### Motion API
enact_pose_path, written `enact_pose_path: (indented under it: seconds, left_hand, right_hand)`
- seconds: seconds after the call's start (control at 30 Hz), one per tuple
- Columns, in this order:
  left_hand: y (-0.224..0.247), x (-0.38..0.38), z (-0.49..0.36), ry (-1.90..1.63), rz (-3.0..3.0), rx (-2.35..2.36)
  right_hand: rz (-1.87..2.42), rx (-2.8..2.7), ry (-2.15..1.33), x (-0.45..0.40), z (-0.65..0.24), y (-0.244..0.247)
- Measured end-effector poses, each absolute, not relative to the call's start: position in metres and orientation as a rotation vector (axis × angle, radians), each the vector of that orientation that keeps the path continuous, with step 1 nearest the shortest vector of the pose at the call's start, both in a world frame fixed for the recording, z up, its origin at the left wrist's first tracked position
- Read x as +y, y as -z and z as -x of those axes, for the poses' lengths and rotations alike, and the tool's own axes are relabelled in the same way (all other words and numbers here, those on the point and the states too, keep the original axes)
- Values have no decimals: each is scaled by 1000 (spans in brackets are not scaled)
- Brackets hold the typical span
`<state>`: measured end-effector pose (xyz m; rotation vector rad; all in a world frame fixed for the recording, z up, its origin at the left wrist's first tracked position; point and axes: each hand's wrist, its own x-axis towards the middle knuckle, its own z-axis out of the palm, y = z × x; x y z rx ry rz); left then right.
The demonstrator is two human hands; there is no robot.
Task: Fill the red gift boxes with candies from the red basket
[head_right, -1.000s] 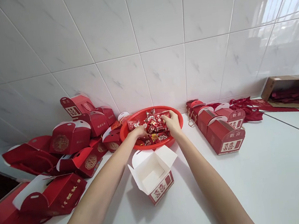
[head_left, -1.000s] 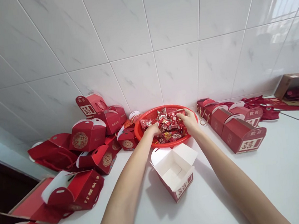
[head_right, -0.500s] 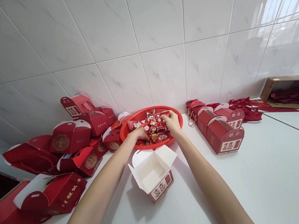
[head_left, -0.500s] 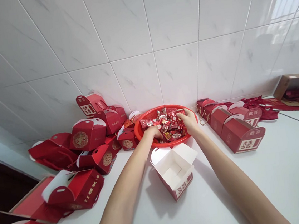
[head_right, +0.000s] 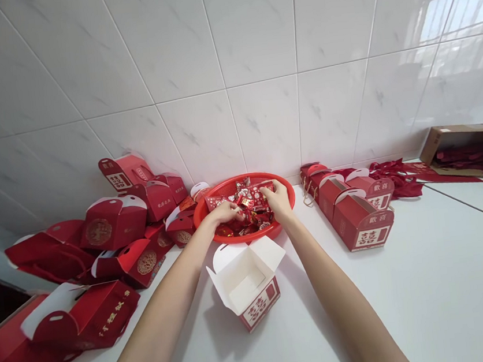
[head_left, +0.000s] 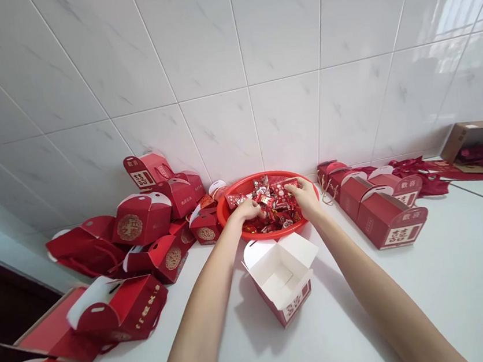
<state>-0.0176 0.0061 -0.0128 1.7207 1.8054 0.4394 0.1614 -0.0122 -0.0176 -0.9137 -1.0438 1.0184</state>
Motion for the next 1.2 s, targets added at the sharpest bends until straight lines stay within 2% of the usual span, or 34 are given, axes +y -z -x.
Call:
enact_pose_path:
  seconds: [0.2, 0.53, 1.2]
  left_hand:
    - [7, 3, 16, -647, -1683, 1794]
    - [15, 4, 17, -277, -1742, 1889]
    - [7, -9, 4, 16, -1800, 1911]
  right_hand:
    - [920, -1049, -1014, -14, -161, 16]
    - [922, -1069, -1027, -16, -162, 15]
    - [873, -1059, -1068, -16, -160, 16]
